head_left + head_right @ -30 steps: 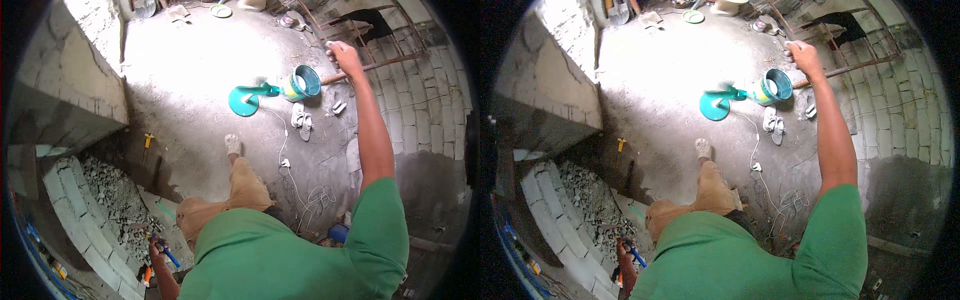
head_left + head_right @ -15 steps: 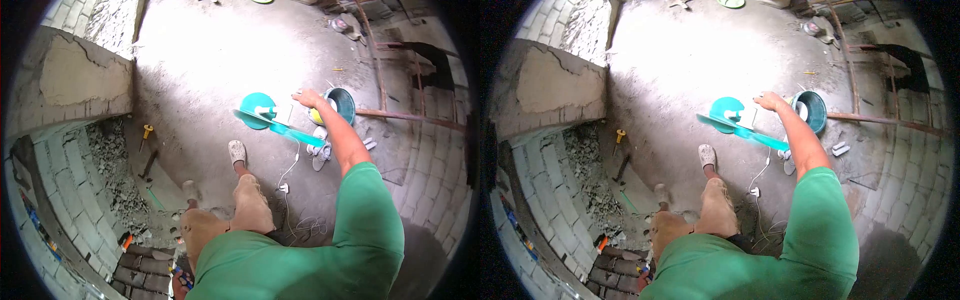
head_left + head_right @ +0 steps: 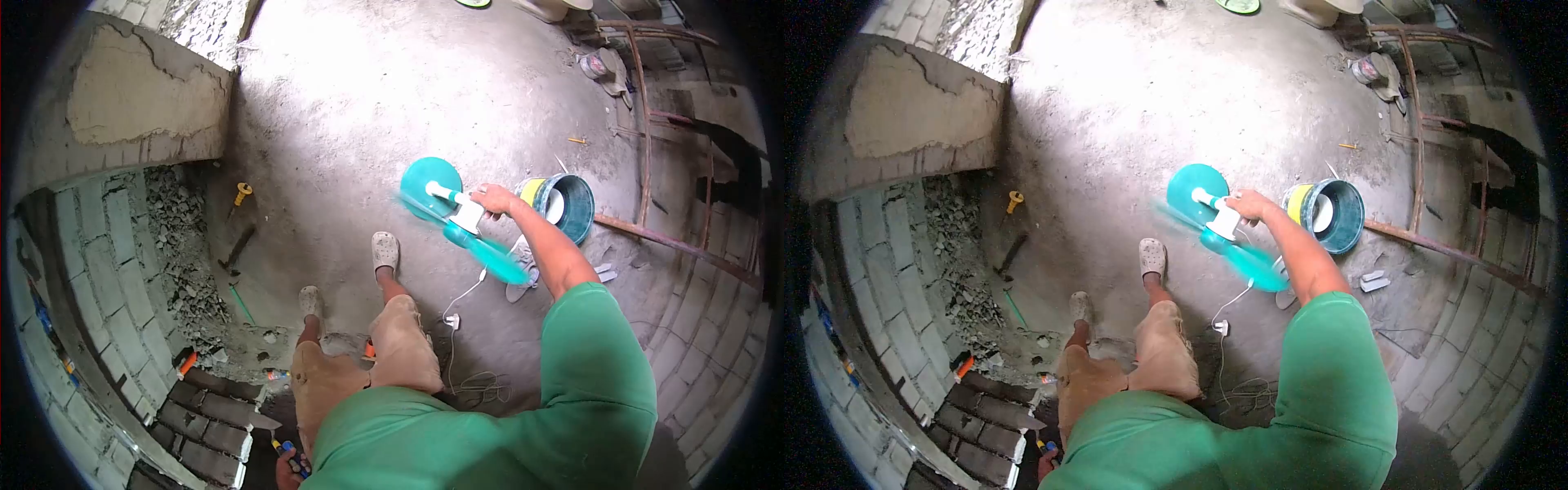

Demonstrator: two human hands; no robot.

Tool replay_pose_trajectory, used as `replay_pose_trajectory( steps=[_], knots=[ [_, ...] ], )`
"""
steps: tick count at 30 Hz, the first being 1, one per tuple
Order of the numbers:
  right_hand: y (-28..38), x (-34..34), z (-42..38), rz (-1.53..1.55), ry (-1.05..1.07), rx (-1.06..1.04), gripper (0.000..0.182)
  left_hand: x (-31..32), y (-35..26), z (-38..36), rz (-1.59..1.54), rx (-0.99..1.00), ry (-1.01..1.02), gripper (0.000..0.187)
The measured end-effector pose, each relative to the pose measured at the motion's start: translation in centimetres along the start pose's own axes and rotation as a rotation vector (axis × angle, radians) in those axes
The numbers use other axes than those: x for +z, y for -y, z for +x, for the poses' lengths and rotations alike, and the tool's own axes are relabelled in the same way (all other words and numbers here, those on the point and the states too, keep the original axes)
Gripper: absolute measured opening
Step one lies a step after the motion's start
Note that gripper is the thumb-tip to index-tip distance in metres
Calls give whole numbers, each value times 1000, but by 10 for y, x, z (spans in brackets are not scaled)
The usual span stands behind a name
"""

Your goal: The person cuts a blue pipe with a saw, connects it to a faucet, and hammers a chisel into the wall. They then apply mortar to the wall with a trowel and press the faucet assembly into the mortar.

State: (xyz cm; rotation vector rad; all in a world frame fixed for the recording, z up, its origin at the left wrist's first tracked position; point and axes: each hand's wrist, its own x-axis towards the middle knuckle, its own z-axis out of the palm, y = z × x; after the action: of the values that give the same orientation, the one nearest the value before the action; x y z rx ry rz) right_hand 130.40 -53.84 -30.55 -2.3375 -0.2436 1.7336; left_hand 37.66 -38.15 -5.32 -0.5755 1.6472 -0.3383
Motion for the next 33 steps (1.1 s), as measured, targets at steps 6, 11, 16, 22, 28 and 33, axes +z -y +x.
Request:
replay_pose_trajectory(
  steps=[6,11,16,22,28,33],
  knots=[
    [-5,0,12,54,21,9,32,80,17,-1,322,432,-351,28],
    [-11,2,16,158,11,6,32,106,14,-1,165,396,-246,15],
    [-19,8,19,215,-6,19,34,99,7,2,142,407,-137,13],
    [-20,9,14,395,-42,73,41,148,12,-3,215,701,-511,19],
    [-36,14,19,589,-64,117,43,160,-2,-5,227,588,-412,18],
    [-48,13,18,655,-78,149,44,175,-2,-4,283,633,-520,17]
  ],
)
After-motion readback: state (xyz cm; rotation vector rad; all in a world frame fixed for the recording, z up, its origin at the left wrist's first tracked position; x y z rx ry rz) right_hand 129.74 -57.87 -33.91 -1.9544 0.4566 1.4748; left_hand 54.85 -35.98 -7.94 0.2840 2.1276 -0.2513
